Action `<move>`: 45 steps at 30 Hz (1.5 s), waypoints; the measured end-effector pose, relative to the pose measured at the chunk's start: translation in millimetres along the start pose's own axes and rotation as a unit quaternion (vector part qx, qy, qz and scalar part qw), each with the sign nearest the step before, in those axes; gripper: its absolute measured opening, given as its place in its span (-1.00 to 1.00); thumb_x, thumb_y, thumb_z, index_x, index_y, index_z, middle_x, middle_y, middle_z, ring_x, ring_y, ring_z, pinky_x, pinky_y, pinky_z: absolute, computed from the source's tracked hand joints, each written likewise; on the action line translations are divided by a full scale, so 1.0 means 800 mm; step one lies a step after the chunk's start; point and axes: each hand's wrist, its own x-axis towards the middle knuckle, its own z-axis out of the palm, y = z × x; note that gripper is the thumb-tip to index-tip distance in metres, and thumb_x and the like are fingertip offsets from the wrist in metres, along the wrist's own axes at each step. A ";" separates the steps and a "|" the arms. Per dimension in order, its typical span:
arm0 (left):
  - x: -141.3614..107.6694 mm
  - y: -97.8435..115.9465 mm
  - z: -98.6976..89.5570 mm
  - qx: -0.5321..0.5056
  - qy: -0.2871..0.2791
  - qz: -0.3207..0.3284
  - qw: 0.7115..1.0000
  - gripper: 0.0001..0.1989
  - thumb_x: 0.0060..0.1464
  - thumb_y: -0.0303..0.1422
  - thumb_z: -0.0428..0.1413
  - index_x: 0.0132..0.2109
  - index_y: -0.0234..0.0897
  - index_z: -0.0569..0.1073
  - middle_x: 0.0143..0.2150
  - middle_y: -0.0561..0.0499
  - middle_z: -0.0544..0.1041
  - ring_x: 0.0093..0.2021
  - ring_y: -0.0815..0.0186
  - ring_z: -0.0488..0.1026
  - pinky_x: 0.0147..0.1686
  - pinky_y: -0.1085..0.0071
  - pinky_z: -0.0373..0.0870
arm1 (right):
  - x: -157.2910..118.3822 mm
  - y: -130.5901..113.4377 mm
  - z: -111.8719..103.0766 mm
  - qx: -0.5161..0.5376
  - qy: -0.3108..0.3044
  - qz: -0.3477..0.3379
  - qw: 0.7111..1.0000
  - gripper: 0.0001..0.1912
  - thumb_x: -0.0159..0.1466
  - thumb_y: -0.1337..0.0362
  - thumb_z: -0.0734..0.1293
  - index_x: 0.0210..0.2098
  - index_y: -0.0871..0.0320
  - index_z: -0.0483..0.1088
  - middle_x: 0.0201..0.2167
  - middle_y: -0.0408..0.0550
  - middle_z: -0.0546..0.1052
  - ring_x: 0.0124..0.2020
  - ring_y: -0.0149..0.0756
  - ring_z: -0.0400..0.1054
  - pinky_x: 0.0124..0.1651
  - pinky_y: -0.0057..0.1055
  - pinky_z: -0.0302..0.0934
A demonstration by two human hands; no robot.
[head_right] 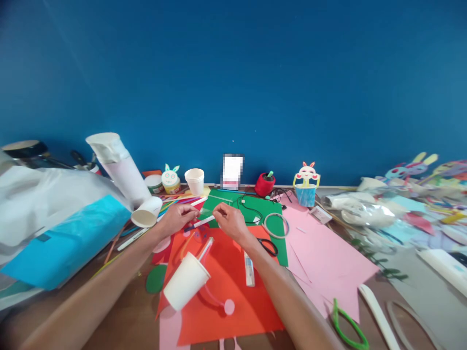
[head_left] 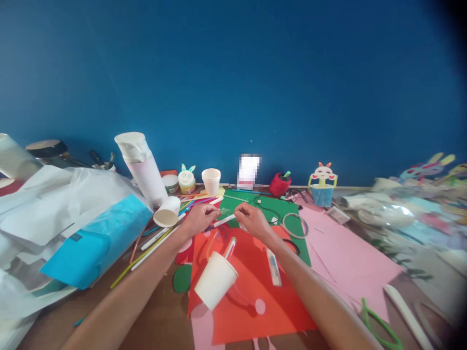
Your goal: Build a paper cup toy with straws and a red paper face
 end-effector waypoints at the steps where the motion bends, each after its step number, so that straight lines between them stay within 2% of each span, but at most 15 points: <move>1: 0.000 -0.001 0.000 0.016 0.008 0.007 1.000 -0.71 -0.04 -0.23 -0.03 -0.40 -0.36 0.47 -0.52 0.02 0.49 -0.56 0.38 0.36 -0.56 0.51 0.22 | 0.000 0.001 -0.001 -0.007 0.000 0.000 1.000 -0.83 0.15 0.20 0.17 -0.46 0.13 0.32 -0.58 -0.20 0.39 -0.54 -0.43 0.22 -0.46 -0.52 0.06; 5: -0.002 0.005 -0.009 0.076 0.030 0.010 0.997 -0.72 -0.03 -0.27 -0.05 -0.45 -0.35 0.46 -0.56 0.03 0.48 -0.56 0.39 0.34 -0.55 0.51 0.19 | 0.002 0.002 -0.008 -0.008 0.008 0.006 1.000 -0.83 0.15 0.22 0.16 -0.46 0.13 0.32 -0.59 -0.19 0.40 -0.54 -0.42 0.23 -0.45 -0.52 0.06; 7: -0.004 0.010 -0.019 0.090 0.014 0.008 0.996 -0.71 -0.03 -0.24 -0.06 -0.44 -0.34 0.46 -0.58 0.04 0.46 -0.58 0.40 0.32 -0.57 0.51 0.16 | 0.004 0.002 -0.013 0.017 0.002 0.015 1.000 -0.84 0.14 0.23 0.16 -0.47 0.14 0.31 -0.59 -0.19 0.40 -0.54 -0.42 0.24 -0.44 -0.51 0.08; 10: -0.008 0.015 -0.033 0.119 -0.102 0.026 0.987 -0.65 -0.01 -0.20 -0.06 -0.54 -0.33 0.44 -0.64 0.06 0.43 -0.63 0.42 0.28 -0.59 0.53 0.11 | 0.007 0.001 -0.019 0.086 -0.021 0.047 0.995 -0.85 0.12 0.23 0.17 -0.48 0.16 0.29 -0.61 -0.20 0.39 -0.55 -0.43 0.26 -0.46 -0.52 0.09; 12: -0.011 0.015 -0.037 0.136 -0.158 0.022 0.978 -0.58 0.00 -0.14 -0.09 -0.59 -0.31 0.44 -0.68 0.07 0.40 -0.66 0.44 0.24 -0.61 0.52 0.08 | 0.008 -0.001 -0.022 0.119 -0.028 0.077 0.990 -0.85 0.11 0.21 0.18 -0.47 0.17 0.28 -0.63 -0.20 0.39 -0.58 -0.45 0.25 -0.50 -0.53 0.08; 18: -0.017 0.010 -0.027 0.172 -0.232 -0.028 0.957 -0.59 -0.16 -0.04 0.04 -0.69 -0.28 0.40 -0.75 0.06 0.36 -0.74 0.44 0.15 -0.71 0.48 -0.07 | 0.008 -0.003 -0.023 0.162 -0.040 0.125 0.978 -0.82 0.08 0.17 0.23 -0.48 0.18 0.27 -0.65 -0.20 0.40 -0.65 -0.48 0.21 -0.57 -0.55 0.05; 26: -0.019 0.014 -0.024 0.061 -0.314 0.018 0.947 -0.70 -0.13 -0.21 0.07 -0.66 -0.28 0.44 -0.70 0.04 0.42 -0.72 0.43 0.17 -0.71 0.50 -0.03 | 0.008 -0.004 -0.026 0.204 -0.060 0.150 0.966 -0.79 0.07 0.15 0.25 -0.49 0.18 0.25 -0.67 -0.20 0.41 -0.65 -0.47 0.26 -0.56 -0.55 0.08; 29: -0.017 0.010 -0.023 0.022 -0.318 0.006 0.948 -0.71 -0.10 -0.21 0.05 -0.60 -0.29 0.47 -0.66 0.02 0.45 -0.68 0.41 0.25 -0.68 0.51 0.05 | 0.008 -0.006 -0.027 0.225 -0.075 0.161 0.958 -0.78 0.06 0.15 0.27 -0.51 0.19 0.24 -0.68 -0.21 0.40 -0.63 -0.46 0.28 -0.54 -0.55 0.09; 31: -0.016 0.007 -0.023 -0.002 -0.307 -0.026 0.951 -0.71 -0.09 -0.19 0.05 -0.56 -0.30 0.47 -0.63 0.02 0.46 -0.66 0.40 0.30 -0.65 0.52 0.13 | 0.008 -0.006 -0.029 0.253 -0.085 0.165 0.950 -0.76 0.04 0.14 0.30 -0.51 0.19 0.24 -0.68 -0.23 0.38 -0.61 -0.45 0.30 -0.54 -0.54 0.11; 35: -0.013 -0.002 -0.025 -0.056 -0.238 -0.098 0.965 -0.69 -0.08 -0.13 0.04 -0.51 -0.28 0.45 -0.61 0.03 0.47 -0.69 0.41 0.31 -0.65 0.50 0.22 | 0.007 -0.007 -0.034 0.323 -0.107 0.171 0.925 -0.73 0.00 0.13 0.35 -0.50 0.19 0.25 -0.64 -0.25 0.35 -0.57 -0.43 0.34 -0.52 -0.54 0.13; 39: -0.004 -0.013 -0.027 -0.124 -0.177 -0.124 0.969 -0.69 -0.11 -0.11 0.07 -0.46 -0.29 0.45 -0.56 0.01 0.48 -0.65 0.38 0.36 -0.69 0.51 0.22 | 0.006 -0.007 -0.042 0.373 -0.124 0.184 0.901 -0.73 -0.01 0.14 0.37 -0.48 0.19 0.25 -0.60 -0.24 0.36 -0.55 -0.42 0.36 -0.53 -0.54 0.14; 42: 0.003 -0.018 -0.028 -0.159 -0.146 -0.129 0.968 -0.66 -0.14 -0.10 0.09 -0.39 -0.34 0.46 -0.50 -0.02 0.49 -0.58 0.36 0.40 -0.68 0.51 0.26 | 0.006 -0.005 -0.044 0.377 -0.122 0.189 0.898 -0.74 -0.01 0.16 0.37 -0.47 0.18 0.26 -0.59 -0.24 0.37 -0.54 -0.41 0.38 -0.52 -0.54 0.15; 45: 0.005 -0.019 -0.024 -0.179 -0.118 -0.123 0.969 -0.63 -0.14 -0.10 0.09 -0.35 -0.37 0.46 -0.46 -0.05 0.50 -0.58 0.39 0.40 -0.67 0.51 0.27 | 0.007 -0.001 -0.043 0.364 -0.124 0.187 0.904 -0.74 -0.01 0.15 0.37 -0.46 0.19 0.28 -0.48 -0.17 0.45 -0.52 -0.41 0.39 -0.50 -0.53 0.17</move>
